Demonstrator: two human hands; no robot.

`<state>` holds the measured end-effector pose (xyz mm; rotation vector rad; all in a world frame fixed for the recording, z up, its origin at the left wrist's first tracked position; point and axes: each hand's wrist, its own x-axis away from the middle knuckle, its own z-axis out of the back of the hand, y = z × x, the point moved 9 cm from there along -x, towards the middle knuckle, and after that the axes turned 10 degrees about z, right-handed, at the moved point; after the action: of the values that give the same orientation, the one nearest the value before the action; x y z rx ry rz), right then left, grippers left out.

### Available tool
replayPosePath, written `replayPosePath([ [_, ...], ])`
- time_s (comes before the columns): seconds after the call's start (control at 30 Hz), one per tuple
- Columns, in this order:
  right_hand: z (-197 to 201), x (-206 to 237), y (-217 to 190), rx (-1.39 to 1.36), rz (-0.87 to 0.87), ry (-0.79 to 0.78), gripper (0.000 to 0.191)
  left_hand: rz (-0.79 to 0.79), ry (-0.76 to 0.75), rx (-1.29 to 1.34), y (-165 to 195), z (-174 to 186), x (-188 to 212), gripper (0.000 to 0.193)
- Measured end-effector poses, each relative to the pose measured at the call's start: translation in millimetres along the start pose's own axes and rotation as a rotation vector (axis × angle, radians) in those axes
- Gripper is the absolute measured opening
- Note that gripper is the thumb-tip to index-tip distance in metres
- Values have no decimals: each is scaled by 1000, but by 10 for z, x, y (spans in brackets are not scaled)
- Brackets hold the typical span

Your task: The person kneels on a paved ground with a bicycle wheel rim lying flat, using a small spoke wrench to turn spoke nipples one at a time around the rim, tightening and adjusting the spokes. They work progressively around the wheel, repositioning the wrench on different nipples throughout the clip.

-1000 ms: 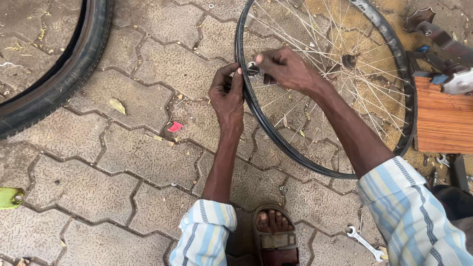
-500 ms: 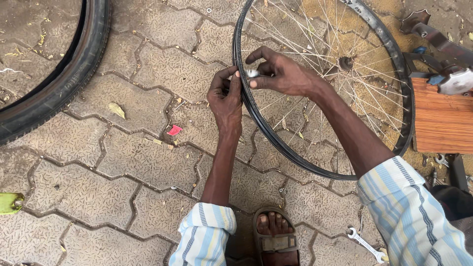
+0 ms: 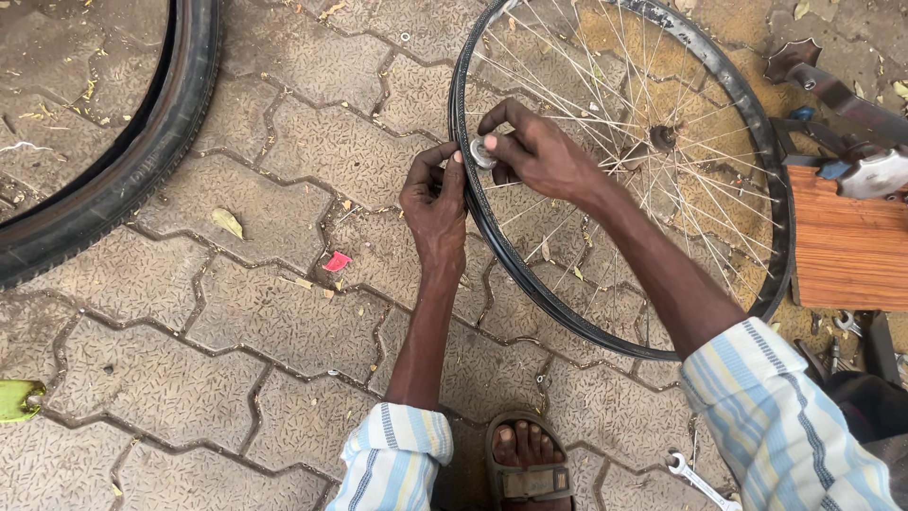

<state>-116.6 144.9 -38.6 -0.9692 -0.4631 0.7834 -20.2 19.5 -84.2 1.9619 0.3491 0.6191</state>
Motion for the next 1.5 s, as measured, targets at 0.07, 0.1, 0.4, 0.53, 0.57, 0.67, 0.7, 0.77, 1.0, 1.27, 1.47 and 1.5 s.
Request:
replayPosePath([
  [0.07,28,-16,61,2,-57,62,52,12,12,-14,-16,13,-12,20],
  [0.1,22,-16,94,15,-89,49,52,3,8,-12,-12,9,-14,20],
  [0.4,34,-18,-83,-2,73,-11,59,-13,-23,48,-2,-16,-27,21],
  [0.53,10,-19,106,69,-123,3,54,-2,12,-23,-13,4,-46,21],
  [0.57,0,-2,147,121,-164,-35,55,8,22,-36,-23,7,-45,21],
  [0.67,-24,18,-300,162,352,-84,55,8,12,8,-24,1,-30,21],
  [0.7,-19,33,-316,107,363,-102,57,3,6,8,-17,-9,-30,21],
  [0.77,-52,48,-356,-13,383,-142,63,-3,3,4,-6,-5,-22,21],
  [1.0,5,-52,3,15,-6,55,58,18,14,-16,-28,8,-51,21],
  [1.27,80,-8,186,172,-102,93,43,26,-78,17,-35,-9,-67,19],
  [1.47,122,463,-478,332,350,222,40,-92,-35,-175,22,17,-117,11],
  [1.5,64,542,-443,375,267,142,39,-111,-47,-162,20,14,-102,11],
])
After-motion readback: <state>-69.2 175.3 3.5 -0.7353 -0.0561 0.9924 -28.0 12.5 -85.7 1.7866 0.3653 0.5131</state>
